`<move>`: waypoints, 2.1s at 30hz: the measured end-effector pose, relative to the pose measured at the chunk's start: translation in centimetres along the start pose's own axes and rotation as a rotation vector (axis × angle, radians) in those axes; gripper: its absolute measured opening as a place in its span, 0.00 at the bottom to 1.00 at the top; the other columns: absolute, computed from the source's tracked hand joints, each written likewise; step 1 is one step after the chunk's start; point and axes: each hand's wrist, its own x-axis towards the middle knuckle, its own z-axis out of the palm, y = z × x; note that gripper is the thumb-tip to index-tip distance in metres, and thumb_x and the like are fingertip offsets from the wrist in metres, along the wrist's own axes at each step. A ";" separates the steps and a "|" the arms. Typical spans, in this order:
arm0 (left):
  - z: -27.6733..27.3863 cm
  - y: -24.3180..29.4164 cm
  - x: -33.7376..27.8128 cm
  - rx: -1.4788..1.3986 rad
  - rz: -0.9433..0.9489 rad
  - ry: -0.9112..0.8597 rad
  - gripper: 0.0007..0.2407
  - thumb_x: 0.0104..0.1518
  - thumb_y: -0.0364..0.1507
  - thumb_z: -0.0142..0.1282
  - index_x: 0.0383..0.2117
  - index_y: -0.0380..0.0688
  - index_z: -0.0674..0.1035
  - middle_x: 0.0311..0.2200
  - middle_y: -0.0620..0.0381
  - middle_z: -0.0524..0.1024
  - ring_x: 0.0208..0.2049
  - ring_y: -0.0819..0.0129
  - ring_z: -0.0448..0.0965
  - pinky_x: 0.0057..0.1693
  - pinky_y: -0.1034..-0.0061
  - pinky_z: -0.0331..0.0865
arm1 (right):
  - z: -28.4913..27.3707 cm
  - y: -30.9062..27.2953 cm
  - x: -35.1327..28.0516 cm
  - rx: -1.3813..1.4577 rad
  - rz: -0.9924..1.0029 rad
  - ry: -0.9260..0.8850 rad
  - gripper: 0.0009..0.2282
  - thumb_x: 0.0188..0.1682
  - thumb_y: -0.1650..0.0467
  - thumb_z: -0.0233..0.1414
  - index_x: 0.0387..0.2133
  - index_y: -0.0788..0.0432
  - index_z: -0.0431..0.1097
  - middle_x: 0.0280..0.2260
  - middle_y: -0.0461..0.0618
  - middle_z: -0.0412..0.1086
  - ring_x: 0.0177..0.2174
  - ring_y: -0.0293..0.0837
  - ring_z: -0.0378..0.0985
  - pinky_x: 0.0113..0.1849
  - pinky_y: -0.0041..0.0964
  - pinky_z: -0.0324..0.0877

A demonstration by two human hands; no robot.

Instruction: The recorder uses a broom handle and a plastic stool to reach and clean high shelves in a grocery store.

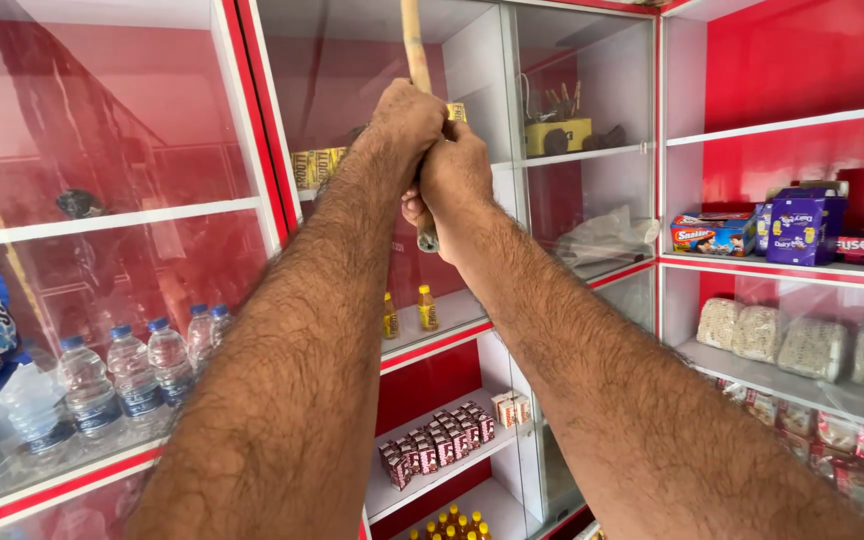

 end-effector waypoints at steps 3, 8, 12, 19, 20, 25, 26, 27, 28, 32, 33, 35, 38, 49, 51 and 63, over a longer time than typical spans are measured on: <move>0.1 -0.2 -0.2 -0.063 0.023 -0.052 0.25 0.62 0.27 0.51 0.67 0.48 0.58 0.49 0.52 0.77 0.45 0.68 0.83 0.50 0.72 0.81 | -0.1 0.4 0.5 0.085 0.074 0.050 0.13 0.59 0.71 0.34 0.45 0.66 0.64 0.20 0.47 0.64 0.12 0.34 0.62 0.13 0.29 0.62; 0.9 -0.6 -0.9 -0.195 0.067 -0.160 0.25 0.60 0.25 0.51 0.66 0.45 0.62 0.47 0.53 0.78 0.44 0.70 0.83 0.51 0.71 0.81 | -0.9 0.2 0.7 -0.074 0.003 0.069 0.13 0.59 0.69 0.38 0.37 0.68 0.67 0.18 0.49 0.65 0.11 0.35 0.63 0.12 0.33 0.60; 1.3 -0.3 -2.6 -0.271 0.095 -0.215 0.25 0.60 0.24 0.51 0.65 0.44 0.63 0.46 0.53 0.78 0.43 0.71 0.83 0.51 0.71 0.81 | -1.5 -0.2 0.2 -0.288 -0.048 0.124 0.16 0.58 0.66 0.38 0.40 0.65 0.69 0.17 0.47 0.66 0.11 0.35 0.65 0.12 0.33 0.62; 2.6 1.6 -6.6 -0.403 -0.038 -0.241 0.29 0.62 0.25 0.46 0.71 0.58 0.54 0.42 0.49 0.77 0.36 0.69 0.80 0.46 0.68 0.79 | -4.3 0.7 0.6 -0.405 -0.076 0.157 0.13 0.58 0.64 0.40 0.47 0.56 0.68 0.18 0.45 0.64 0.12 0.32 0.65 0.13 0.32 0.64; 2.7 2.1 -7.5 -0.353 -0.067 -0.208 0.29 0.64 0.25 0.45 0.71 0.59 0.52 0.44 0.48 0.76 0.37 0.65 0.78 0.46 0.64 0.76 | -4.7 1.2 1.1 -0.337 -0.077 0.142 0.12 0.58 0.64 0.41 0.48 0.53 0.66 0.18 0.45 0.64 0.12 0.32 0.63 0.13 0.32 0.62; 5.0 0.0 -4.0 -0.262 -0.063 -0.271 0.27 0.64 0.24 0.43 0.71 0.55 0.52 0.51 0.47 0.75 0.46 0.67 0.81 0.50 0.70 0.82 | -5.3 3.1 2.8 -0.084 -0.003 0.077 0.12 0.58 0.70 0.35 0.41 0.66 0.66 0.19 0.48 0.64 0.11 0.34 0.62 0.12 0.32 0.59; 5.2 -0.5 -3.6 -0.255 -0.074 -0.296 0.28 0.64 0.24 0.44 0.71 0.54 0.53 0.52 0.45 0.75 0.47 0.67 0.81 0.50 0.70 0.82 | -5.2 3.4 3.0 0.018 0.067 0.080 0.12 0.57 0.70 0.35 0.40 0.65 0.65 0.18 0.48 0.64 0.10 0.34 0.60 0.11 0.32 0.57; 5.3 -0.7 -3.3 -0.255 -0.073 -0.297 0.28 0.64 0.24 0.44 0.71 0.54 0.53 0.52 0.45 0.75 0.47 0.67 0.81 0.50 0.70 0.82 | -5.0 3.3 2.7 0.019 0.067 0.081 0.12 0.57 0.70 0.35 0.40 0.65 0.65 0.18 0.48 0.64 0.10 0.34 0.60 0.11 0.32 0.57; 5.2 -0.8 -3.1 -0.245 -0.088 -0.331 0.28 0.64 0.23 0.45 0.71 0.52 0.54 0.54 0.43 0.75 0.48 0.66 0.82 0.51 0.70 0.81 | -4.6 3.1 2.5 0.036 0.062 0.101 0.11 0.57 0.70 0.37 0.39 0.66 0.65 0.19 0.48 0.64 0.10 0.34 0.62 0.11 0.32 0.58; 4.5 -0.4 -3.1 -0.286 -0.094 -0.328 0.29 0.62 0.22 0.45 0.71 0.54 0.55 0.52 0.38 0.76 0.46 0.63 0.84 0.47 0.69 0.80 | -4.2 3.4 2.6 -0.031 -0.064 0.075 0.11 0.57 0.71 0.38 0.40 0.70 0.64 0.19 0.49 0.64 0.11 0.35 0.63 0.11 0.33 0.59; 4.0 -0.1 -3.8 -0.286 -0.095 -0.329 0.29 0.62 0.22 0.45 0.71 0.54 0.55 0.52 0.38 0.76 0.46 0.63 0.84 0.47 0.69 0.80 | -4.1 3.1 2.3 -0.030 -0.063 0.075 0.11 0.57 0.71 0.38 0.40 0.70 0.64 0.19 0.49 0.64 0.11 0.35 0.63 0.11 0.33 0.59; 2.6 0.4 -5.0 -0.244 -0.032 -0.237 0.29 0.62 0.23 0.46 0.70 0.56 0.54 0.51 0.40 0.75 0.44 0.64 0.83 0.46 0.70 0.84 | -3.5 2.7 1.9 -0.126 -0.083 0.054 0.14 0.59 0.69 0.38 0.45 0.70 0.65 0.19 0.48 0.64 0.11 0.33 0.63 0.11 0.32 0.58; 2.0 -0.8 -4.1 -0.353 -0.015 -0.124 0.24 0.63 0.26 0.45 0.66 0.55 0.55 0.51 0.43 0.74 0.44 0.62 0.84 0.45 0.69 0.81 | -2.9 3.2 2.1 -0.256 -0.121 0.030 0.17 0.59 0.69 0.36 0.53 0.70 0.64 0.19 0.47 0.66 0.11 0.33 0.64 0.12 0.32 0.61; -3.4 -3.0 -4.6 -0.043 -0.066 0.403 0.23 0.69 0.34 0.38 0.65 0.51 0.42 0.43 0.44 0.80 0.40 0.57 0.86 0.46 0.62 0.82 | 0.9 3.1 0.7 -0.661 -0.111 -0.173 0.19 0.57 0.66 0.45 0.62 0.52 0.62 0.20 0.46 0.67 0.15 0.32 0.67 0.15 0.31 0.66; -3.9 -3.8 -4.1 0.012 -0.080 0.465 0.27 0.69 0.35 0.37 0.68 0.52 0.37 0.42 0.45 0.80 0.40 0.58 0.85 0.46 0.60 0.82 | 0.5 4.9 2.2 -0.719 -0.143 -0.175 0.18 0.57 0.65 0.46 0.60 0.52 0.64 0.21 0.46 0.69 0.16 0.33 0.69 0.16 0.31 0.68; -1.0 -3.0 -7.0 0.264 -0.158 0.026 0.32 0.71 0.34 0.34 0.70 0.53 0.25 0.42 0.45 0.80 0.37 0.61 0.85 0.44 0.68 0.83 | -0.8 9.0 -0.1 -0.629 -0.138 -0.006 0.18 0.58 0.61 0.45 0.58 0.54 0.64 0.29 0.51 0.75 0.22 0.38 0.75 0.22 0.31 0.74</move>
